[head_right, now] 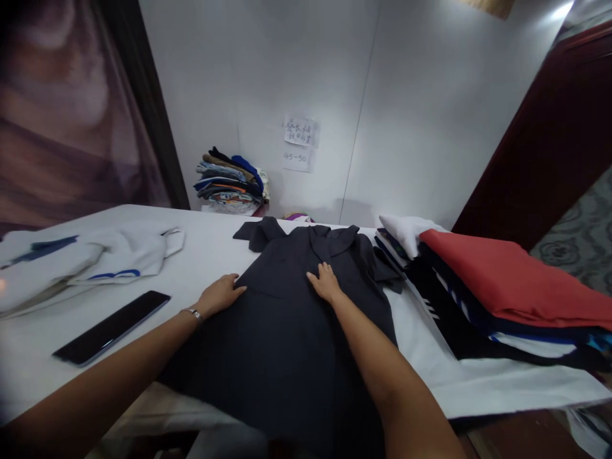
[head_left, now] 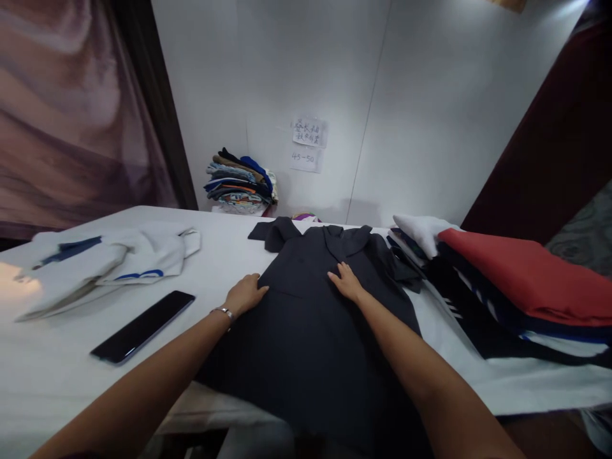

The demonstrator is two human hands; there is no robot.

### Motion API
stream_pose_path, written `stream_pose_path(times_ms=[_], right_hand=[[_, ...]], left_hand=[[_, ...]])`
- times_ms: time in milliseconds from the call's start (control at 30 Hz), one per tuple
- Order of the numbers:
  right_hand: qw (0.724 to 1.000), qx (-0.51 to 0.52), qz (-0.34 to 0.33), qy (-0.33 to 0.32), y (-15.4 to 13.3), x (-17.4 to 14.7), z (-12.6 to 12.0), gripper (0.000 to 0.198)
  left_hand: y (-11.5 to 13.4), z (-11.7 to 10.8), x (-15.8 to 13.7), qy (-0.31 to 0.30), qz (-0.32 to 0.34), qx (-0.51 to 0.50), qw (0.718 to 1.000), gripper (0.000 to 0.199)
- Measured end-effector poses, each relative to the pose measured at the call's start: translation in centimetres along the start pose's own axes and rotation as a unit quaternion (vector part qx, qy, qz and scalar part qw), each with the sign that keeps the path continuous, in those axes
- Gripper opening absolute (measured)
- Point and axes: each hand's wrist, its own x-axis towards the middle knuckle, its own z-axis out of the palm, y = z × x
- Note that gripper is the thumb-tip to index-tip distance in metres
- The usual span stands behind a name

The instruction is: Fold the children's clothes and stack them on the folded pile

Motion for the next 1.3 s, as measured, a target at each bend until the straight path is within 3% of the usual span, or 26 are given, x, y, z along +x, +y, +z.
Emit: stream_pose_path(times_ms=[233,567,800,1100,1300], right_hand=[[0.996,-0.092,0.016,0.01,2.3,-0.4,3.0,0.07],[0.992,-0.126,0.016,0.009,2.5,-0.4,3.3,0.07],[0.99,-0.141,0.019,0.007,2.8,-0.5,3.5,0.07],[0.99,-0.142,0.017,0.013,2.8,-0.7,3.4,0.07],[0.988,-0.151,0.02,0.018,2.9,-0.8,3.5,0.067]], left_hand=[[-1.4,0.0,5.7,-0.003,-0.033,-0.032,0.999,0.046],[-0.4,-0.9,16.5,0.064,-0.109,-0.082,0.989,0.046],[-1.3,-1.2,19.4,0.087,-0.125,-0.056,0.987,0.042],[-4.5,-0.8,23.4,0.046,-0.088,0.006,0.995,0.036],[-4.9,-1.2,24.6,0.043,-0.054,0.036,0.997,0.033]])
